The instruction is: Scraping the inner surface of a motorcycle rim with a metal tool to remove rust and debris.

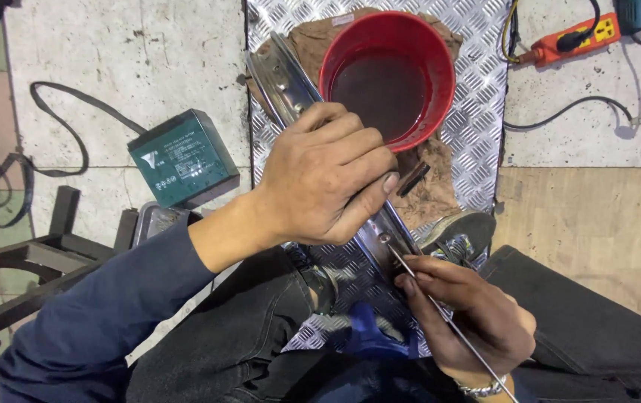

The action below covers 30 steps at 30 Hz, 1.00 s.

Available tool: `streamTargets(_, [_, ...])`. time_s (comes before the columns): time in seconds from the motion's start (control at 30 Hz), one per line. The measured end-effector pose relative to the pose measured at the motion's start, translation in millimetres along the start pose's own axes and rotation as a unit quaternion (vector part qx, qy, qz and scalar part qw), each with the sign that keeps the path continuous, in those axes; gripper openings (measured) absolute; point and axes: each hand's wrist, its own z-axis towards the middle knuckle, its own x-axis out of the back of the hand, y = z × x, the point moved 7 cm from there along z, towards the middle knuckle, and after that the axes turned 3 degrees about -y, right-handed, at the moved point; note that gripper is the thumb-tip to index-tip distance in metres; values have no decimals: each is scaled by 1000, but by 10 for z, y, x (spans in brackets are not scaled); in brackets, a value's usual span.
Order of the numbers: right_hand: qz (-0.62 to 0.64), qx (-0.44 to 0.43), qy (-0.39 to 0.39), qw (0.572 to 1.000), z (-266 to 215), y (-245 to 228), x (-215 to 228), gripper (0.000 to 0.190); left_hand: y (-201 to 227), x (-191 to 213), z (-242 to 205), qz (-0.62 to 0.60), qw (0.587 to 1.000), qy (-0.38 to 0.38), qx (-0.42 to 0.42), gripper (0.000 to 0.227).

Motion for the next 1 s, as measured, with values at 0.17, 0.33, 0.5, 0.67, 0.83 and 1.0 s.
streamTargets(0.17, [-23, 13, -52, 998, -11, 76, -13, 20, 28, -7, -6, -1, 1000, 9, -4, 22])
streamTargets(0.33, [-6, -20, -10, 1000, 55, -45, -35, 18, 23, -1, -4, 0, 1000, 12, -3, 24])
streamTargets(0.5, [-58, -39, -17, 997, 128, -103, -34, 19, 43, -1, -13, 25, 999, 17, -11, 21])
streamTargets(0.67, [-97, -29, -186, 977, -4, 139, -225, 7, 102, -6, -19, 17, 1000, 9, -14, 21])
streamTargets(0.83, [-80, 100, -48, 991, 81, -196, -140, 13, 121, 16, 2, 13, 1000, -2, -12, 21])
streamTargets(1.0, [-65, 171, 6, 983, 108, -205, -146, 9, 70, 36, -4, 42, 999, 6, -8, 28])
